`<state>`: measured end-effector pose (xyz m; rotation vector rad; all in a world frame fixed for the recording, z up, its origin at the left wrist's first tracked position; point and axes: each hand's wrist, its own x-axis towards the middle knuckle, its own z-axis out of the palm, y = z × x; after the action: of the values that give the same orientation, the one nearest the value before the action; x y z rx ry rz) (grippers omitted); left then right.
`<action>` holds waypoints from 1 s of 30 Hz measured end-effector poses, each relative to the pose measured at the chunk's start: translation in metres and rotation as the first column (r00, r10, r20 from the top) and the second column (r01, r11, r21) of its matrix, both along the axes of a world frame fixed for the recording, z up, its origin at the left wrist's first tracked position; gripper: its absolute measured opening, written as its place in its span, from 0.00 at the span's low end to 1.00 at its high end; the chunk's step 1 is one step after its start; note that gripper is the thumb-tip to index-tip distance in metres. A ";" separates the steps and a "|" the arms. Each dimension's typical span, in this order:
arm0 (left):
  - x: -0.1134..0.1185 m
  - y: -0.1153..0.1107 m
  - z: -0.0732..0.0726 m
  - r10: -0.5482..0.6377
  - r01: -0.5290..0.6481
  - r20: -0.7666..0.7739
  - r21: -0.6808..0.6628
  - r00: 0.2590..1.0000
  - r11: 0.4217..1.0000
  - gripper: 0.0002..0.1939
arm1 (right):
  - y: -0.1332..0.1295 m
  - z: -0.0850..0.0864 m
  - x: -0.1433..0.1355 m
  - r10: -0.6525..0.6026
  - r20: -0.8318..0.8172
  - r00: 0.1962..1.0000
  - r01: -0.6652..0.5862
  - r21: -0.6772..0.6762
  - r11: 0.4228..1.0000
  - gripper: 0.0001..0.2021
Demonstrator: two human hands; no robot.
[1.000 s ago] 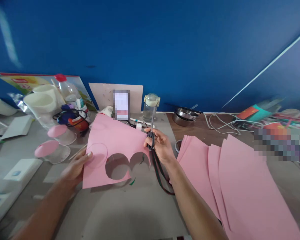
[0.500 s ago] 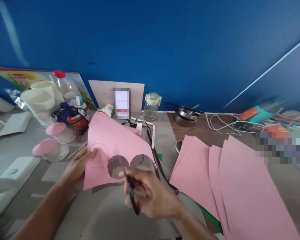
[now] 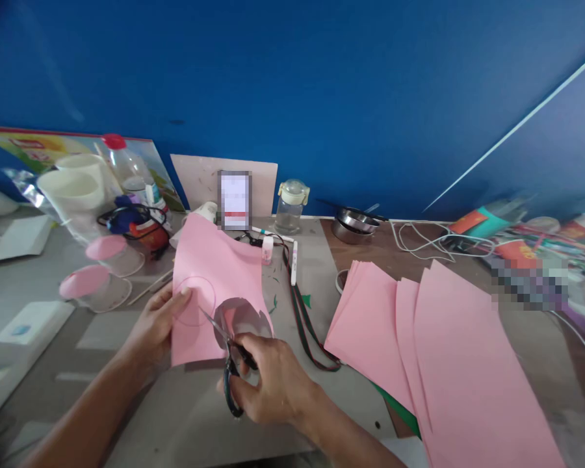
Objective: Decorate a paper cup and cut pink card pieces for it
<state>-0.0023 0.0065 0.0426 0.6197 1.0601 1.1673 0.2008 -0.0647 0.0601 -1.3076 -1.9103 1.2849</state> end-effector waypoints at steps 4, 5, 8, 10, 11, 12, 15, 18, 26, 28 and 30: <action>0.003 0.002 -0.007 0.062 -0.064 0.060 0.027 0.996 0.998 0.19 | 0.012 -0.006 -0.011 -0.030 -0.034 0.999 0.031 0.032 0.999 0.10; 0.003 0.002 -0.008 0.072 -0.074 0.065 0.032 0.995 0.997 0.19 | 0.014 -0.009 -0.014 -0.049 -0.056 0.997 0.051 0.045 0.998 0.09; 0.006 0.001 -0.011 0.092 -0.094 0.063 0.032 0.994 0.995 0.17 | 0.018 -0.021 -0.023 -0.097 -0.197 0.976 0.108 0.046 0.993 0.09; 0.008 0.000 -0.012 0.090 -0.092 0.074 0.019 0.993 0.996 0.16 | 0.018 -0.026 -0.028 -0.126 -0.303 0.945 0.130 -0.008 0.991 0.05; 0.010 -0.001 -0.013 0.091 -0.092 0.085 0.015 0.992 0.996 0.16 | 0.018 -0.027 -0.030 -0.137 -0.348 0.927 0.133 -0.036 0.990 0.04; 0.011 -0.001 -0.014 0.094 -0.096 0.098 0.011 0.991 0.995 0.16 | 0.017 -0.028 -0.032 -0.144 -0.383 0.913 0.132 -0.058 0.990 0.03; 0.015 -0.003 -0.016 0.107 -0.109 0.117 0.010 0.987 0.994 0.15 | 0.012 -0.027 -0.036 -0.159 -0.436 0.886 0.135 -0.086 0.987 0.08; 0.017 -0.004 -0.018 0.123 -0.125 0.111 0.011 0.986 0.992 0.15 | 0.007 -0.028 -0.038 -0.192 -0.433 0.881 0.157 -0.115 0.981 0.10; 0.024 -0.010 -0.020 0.112 -0.112 0.029 0.001 0.993 0.994 0.17 | 0.006 -0.025 -0.041 -0.150 -0.364 0.919 0.187 0.068 0.980 0.09; 0.025 -0.011 -0.019 0.126 -0.126 0.015 0.000 0.992 0.992 0.19 | 0.007 -0.024 -0.039 -0.136 -0.330 0.934 0.183 0.118 0.976 0.09; 0.025 -0.011 -0.018 0.133 -0.133 0.001 -0.001 0.991 0.991 0.20 | 0.007 -0.025 -0.038 -0.152 -0.310 0.939 0.205 0.146 0.968 0.10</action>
<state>0.0231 -0.0041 0.0244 0.5540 1.1151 1.2824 0.1624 -0.0576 0.0352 -1.1005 -1.6155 1.1206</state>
